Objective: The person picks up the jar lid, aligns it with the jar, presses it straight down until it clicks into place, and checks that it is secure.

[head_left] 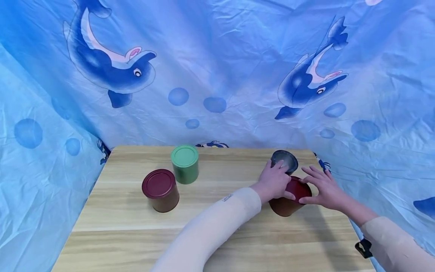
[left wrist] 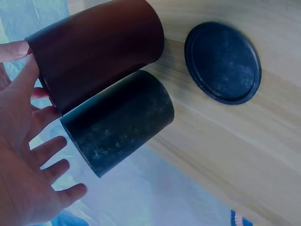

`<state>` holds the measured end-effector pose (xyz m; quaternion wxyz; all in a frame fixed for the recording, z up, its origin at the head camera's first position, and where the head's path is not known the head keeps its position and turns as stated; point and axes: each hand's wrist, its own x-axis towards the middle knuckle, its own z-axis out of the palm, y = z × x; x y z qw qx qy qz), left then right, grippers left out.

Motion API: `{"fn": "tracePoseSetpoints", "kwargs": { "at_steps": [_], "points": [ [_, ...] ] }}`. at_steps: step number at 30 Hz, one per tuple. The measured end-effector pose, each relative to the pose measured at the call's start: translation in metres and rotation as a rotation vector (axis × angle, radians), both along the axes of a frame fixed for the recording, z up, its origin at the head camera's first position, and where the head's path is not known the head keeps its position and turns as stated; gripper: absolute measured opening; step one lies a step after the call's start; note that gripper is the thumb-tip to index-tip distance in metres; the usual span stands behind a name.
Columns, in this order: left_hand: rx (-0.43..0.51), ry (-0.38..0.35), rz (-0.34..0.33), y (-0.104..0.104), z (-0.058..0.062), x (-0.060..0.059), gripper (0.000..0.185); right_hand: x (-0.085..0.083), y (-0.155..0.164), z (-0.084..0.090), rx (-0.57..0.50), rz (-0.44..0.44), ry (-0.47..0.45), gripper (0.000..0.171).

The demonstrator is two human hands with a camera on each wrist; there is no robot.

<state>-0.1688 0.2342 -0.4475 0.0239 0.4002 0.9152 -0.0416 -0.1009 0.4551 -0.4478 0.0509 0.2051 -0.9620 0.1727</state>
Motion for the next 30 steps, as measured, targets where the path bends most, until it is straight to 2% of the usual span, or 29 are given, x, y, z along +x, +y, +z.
{"fn": "tracePoseSetpoints", "kwargs": {
  "at_steps": [5,10,15,20,25,30],
  "points": [
    [0.036,0.032,-0.042,-0.005,-0.003,0.0,0.072,0.001,0.002,0.002,0.007,-0.01,0.004,0.059],
    [0.093,0.034,-0.083,-0.018,0.004,-0.003,0.072,0.001,0.0,0.009,-0.006,-0.029,-0.021,0.06],
    [0.127,0.042,-0.102,-0.043,0.017,-0.012,0.072,0.0,-0.013,0.025,-0.016,-0.024,-0.005,0.06],
    [0.175,0.024,-0.077,-0.075,0.025,-0.024,0.072,-0.004,-0.033,0.041,0.002,0.018,0.046,0.059],
    [0.168,0.005,-0.029,-0.099,0.021,-0.03,0.071,-0.006,-0.05,0.047,0.022,0.057,0.065,0.06],
    [0.131,-0.019,-0.001,-0.115,0.009,-0.031,0.073,-0.008,-0.067,0.045,0.063,0.087,0.076,0.059]
  ]
}}
